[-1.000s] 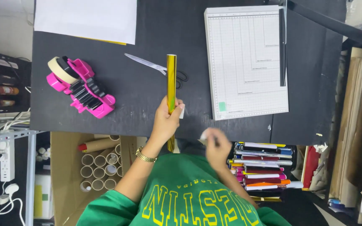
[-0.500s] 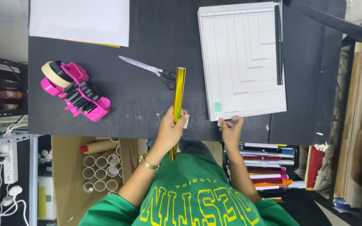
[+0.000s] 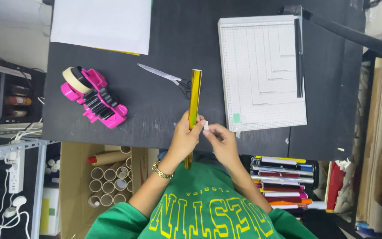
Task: Rolling sheets of gold foil and white paper into tight tubes for storage or organization.
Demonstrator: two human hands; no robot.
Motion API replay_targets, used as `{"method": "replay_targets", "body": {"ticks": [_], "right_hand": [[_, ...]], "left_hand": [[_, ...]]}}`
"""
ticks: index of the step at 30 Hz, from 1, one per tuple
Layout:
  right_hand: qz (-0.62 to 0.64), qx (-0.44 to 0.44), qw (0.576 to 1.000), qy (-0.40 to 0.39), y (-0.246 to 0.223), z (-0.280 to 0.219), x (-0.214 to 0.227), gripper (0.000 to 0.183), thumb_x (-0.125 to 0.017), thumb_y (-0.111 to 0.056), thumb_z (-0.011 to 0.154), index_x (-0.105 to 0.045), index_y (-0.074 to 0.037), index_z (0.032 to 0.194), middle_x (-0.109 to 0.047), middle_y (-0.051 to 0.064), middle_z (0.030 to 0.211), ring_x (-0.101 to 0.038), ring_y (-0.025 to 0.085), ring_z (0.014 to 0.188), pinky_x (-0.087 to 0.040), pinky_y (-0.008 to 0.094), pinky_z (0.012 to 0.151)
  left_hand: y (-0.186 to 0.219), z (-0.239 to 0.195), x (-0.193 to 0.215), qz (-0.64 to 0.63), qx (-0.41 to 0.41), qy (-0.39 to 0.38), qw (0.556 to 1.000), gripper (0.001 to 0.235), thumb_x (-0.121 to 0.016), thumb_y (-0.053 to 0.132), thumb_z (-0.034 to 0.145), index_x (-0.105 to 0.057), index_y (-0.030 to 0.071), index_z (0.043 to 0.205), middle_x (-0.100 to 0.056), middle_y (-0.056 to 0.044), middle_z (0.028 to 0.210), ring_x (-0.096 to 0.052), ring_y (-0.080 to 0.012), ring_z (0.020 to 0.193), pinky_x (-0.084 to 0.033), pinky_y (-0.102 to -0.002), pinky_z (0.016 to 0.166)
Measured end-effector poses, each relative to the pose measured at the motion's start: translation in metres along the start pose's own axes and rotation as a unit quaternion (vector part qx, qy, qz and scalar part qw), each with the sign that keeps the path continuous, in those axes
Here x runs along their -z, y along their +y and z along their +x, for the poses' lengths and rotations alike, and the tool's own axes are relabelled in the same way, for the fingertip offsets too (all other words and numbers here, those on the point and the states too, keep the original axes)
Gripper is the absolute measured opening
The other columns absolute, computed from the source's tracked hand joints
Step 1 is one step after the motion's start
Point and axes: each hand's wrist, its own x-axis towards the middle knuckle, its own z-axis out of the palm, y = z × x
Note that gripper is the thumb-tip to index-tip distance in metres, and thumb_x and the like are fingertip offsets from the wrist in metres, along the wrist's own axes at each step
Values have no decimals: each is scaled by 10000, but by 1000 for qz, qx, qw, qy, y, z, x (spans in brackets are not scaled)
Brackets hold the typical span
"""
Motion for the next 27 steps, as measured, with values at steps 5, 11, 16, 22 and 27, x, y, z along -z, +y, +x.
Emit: {"method": "replay_targets", "body": {"ticks": [5, 11, 16, 22, 27], "right_hand": [[-9, 29, 999, 38, -15, 1, 26, 36, -783, -79, 904, -794, -88, 937, -730, 72, 687, -647, 131, 699, -545, 324, 745], [79, 177, 981, 7, -81, 46, 25, 413, -598, -78, 1025, -467, -81, 1417, -626, 207, 1358, -597, 318, 1255, -514, 425, 992], [44, 194, 973, -118, -106, 63, 13, 538, -614, 36, 992, -416, -19, 1489, -732, 206, 1196, -696, 289, 1162, -535, 412, 1019], [45, 138, 981, -132, -111, 50, 3, 615, -651, 69, 947, -410, -46, 1500, -736, 203, 1205, -703, 276, 1151, -559, 363, 1022], [56, 119, 984, -123, -110, 46, -3, 610, -664, 65, 926, -435, -53, 1478, -740, 197, 1199, -708, 252, 1129, -568, 368, 995]], "left_hand": [[-26, 13, 19, -24, 5, 31, 999, 129, -625, 141, 993, -511, 100, 948, -702, -94, 916, -511, -112, 482, -494, -243, 391], [-25, -26, 2, -161, 34, -55, 985, 133, -652, 129, 982, -533, 79, 1010, -527, -49, 614, -508, -111, 369, -443, -225, 307], [-12, -60, -4, -240, 112, -147, 953, 100, -586, 98, 1038, -489, 83, 1023, -376, 17, 619, -374, -48, 380, -349, -181, 306], [0, -80, 5, -246, 125, -145, 950, 289, -343, 339, 1127, -468, 92, 1043, -342, 35, 706, -366, -42, 425, -353, -185, 331], [-25, -76, 8, -377, 144, -176, 898, 559, -110, 526, 1076, -420, 69, 1159, -343, -16, 743, -349, -74, 432, -340, -202, 339]]}}
